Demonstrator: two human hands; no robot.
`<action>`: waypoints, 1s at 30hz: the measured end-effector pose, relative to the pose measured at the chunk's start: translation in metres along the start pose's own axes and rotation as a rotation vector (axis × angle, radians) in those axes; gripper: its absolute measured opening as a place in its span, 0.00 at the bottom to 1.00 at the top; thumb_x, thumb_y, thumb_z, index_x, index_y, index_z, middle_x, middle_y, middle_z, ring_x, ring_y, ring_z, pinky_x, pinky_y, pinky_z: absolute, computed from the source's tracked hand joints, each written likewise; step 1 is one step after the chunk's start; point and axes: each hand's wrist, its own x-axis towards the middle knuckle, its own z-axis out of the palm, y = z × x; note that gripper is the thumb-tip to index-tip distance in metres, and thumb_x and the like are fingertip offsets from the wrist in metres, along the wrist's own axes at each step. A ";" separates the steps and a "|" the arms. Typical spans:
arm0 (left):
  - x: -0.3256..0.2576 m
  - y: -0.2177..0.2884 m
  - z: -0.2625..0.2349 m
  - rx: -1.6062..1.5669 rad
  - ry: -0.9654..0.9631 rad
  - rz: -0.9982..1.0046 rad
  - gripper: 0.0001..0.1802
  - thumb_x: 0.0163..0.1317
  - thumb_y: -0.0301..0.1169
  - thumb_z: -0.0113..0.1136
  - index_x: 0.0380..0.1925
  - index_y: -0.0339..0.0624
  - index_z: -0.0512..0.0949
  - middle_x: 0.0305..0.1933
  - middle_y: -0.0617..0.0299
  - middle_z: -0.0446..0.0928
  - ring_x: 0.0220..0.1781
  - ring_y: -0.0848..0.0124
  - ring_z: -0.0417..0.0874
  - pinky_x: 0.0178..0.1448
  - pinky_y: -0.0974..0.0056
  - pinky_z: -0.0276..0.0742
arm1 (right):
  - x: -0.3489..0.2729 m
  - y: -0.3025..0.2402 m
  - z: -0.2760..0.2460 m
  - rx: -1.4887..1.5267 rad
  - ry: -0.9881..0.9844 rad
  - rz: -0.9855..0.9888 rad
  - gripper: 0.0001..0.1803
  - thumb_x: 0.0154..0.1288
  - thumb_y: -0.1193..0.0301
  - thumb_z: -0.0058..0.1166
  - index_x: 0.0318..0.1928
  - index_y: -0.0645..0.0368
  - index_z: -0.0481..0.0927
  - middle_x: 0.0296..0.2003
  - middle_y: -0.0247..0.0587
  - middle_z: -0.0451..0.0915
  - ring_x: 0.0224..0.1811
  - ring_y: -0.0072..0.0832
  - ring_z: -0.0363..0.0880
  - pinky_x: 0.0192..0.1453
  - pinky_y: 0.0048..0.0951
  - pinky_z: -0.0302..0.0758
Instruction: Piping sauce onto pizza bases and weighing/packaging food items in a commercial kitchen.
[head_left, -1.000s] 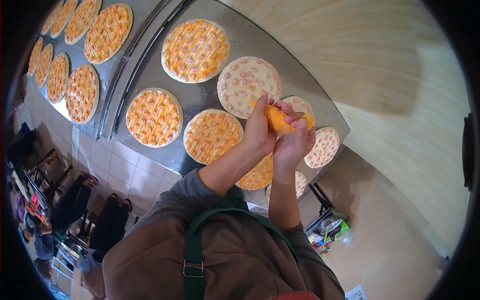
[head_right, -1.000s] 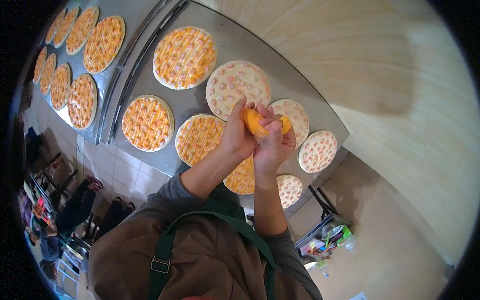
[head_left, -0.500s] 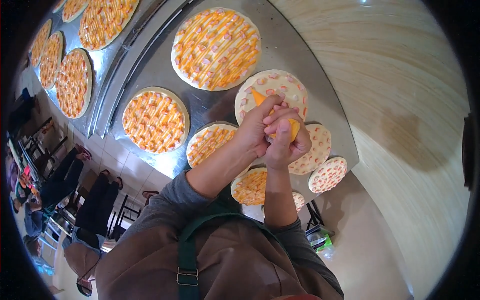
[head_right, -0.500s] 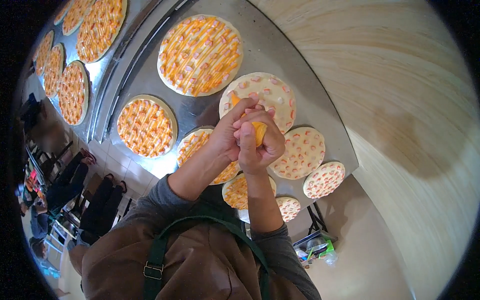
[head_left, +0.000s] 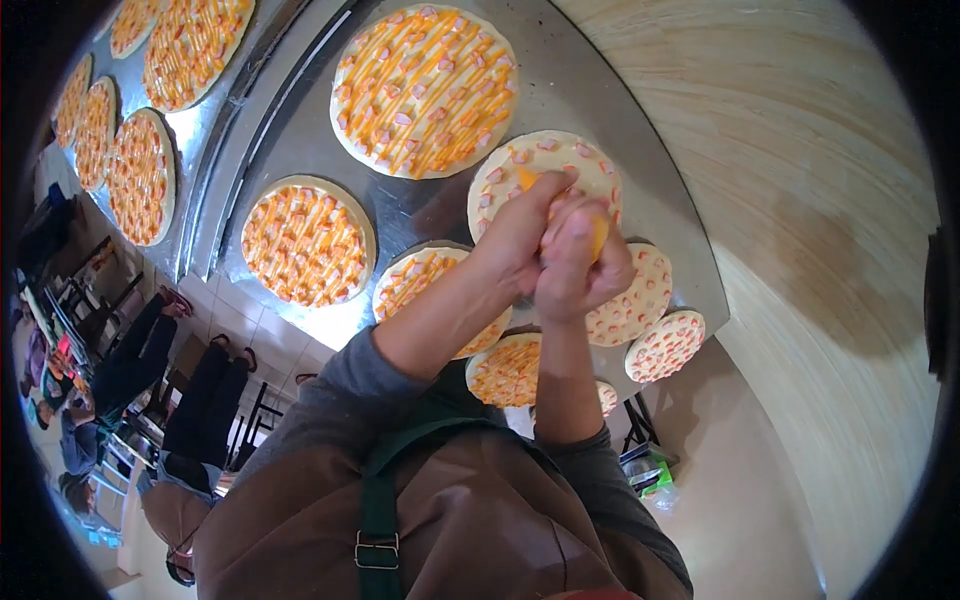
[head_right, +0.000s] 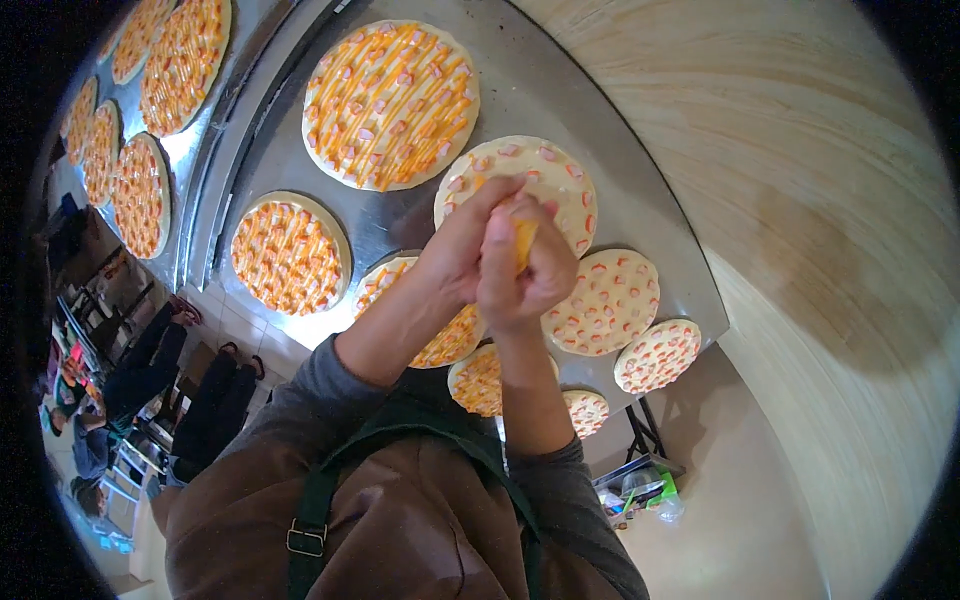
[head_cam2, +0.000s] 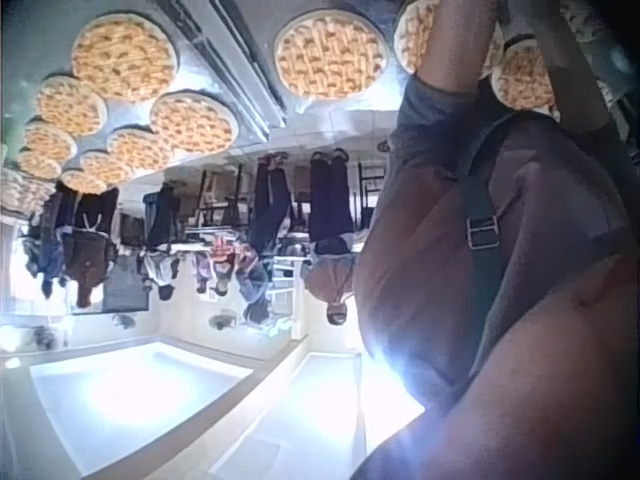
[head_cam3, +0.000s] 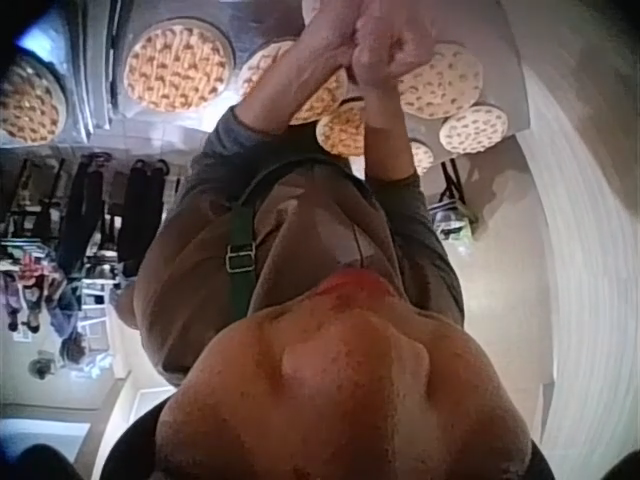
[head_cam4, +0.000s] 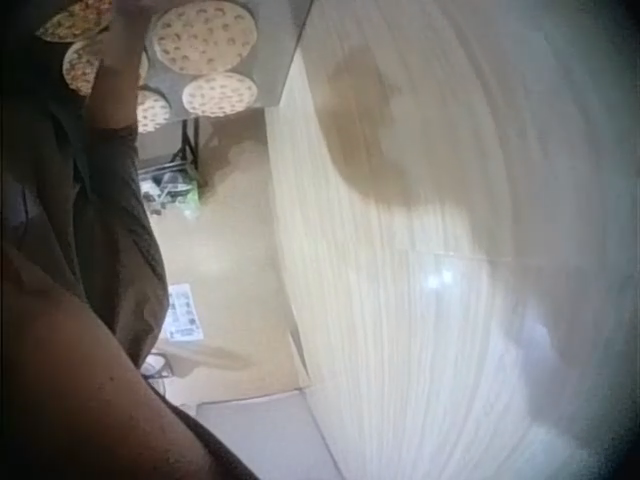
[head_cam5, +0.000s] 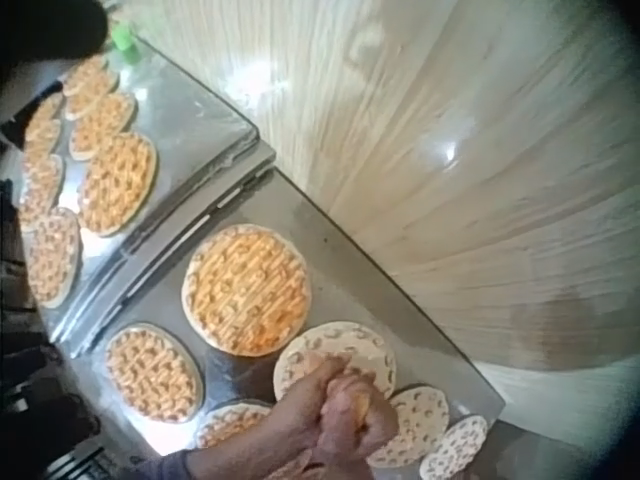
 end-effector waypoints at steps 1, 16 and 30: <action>0.010 0.001 0.001 0.042 -0.005 0.013 0.17 0.65 0.42 0.51 0.32 0.37 0.72 0.30 0.60 0.76 0.32 0.74 0.76 0.39 0.68 0.76 | 0.005 0.001 -0.001 0.016 0.031 0.033 0.18 0.67 0.70 0.43 0.18 0.58 0.66 0.14 0.32 0.66 0.19 0.19 0.65 0.39 0.28 0.69; 0.031 -0.007 0.003 0.209 -0.047 0.033 0.15 0.66 0.41 0.49 0.36 0.39 0.72 0.33 0.59 0.75 0.36 0.71 0.77 0.42 0.65 0.76 | 0.016 0.005 -0.010 -0.044 0.188 0.006 0.21 0.68 0.70 0.43 0.16 0.59 0.65 0.12 0.30 0.64 0.16 0.15 0.59 0.28 0.22 0.63; 0.047 -0.015 -0.002 0.196 -0.111 -0.062 0.17 0.65 0.41 0.49 0.36 0.34 0.73 0.32 0.55 0.76 0.34 0.71 0.78 0.44 0.67 0.76 | 0.015 0.004 -0.015 -0.085 0.236 0.019 0.20 0.68 0.73 0.44 0.16 0.58 0.64 0.12 0.28 0.63 0.15 0.14 0.57 0.21 0.22 0.56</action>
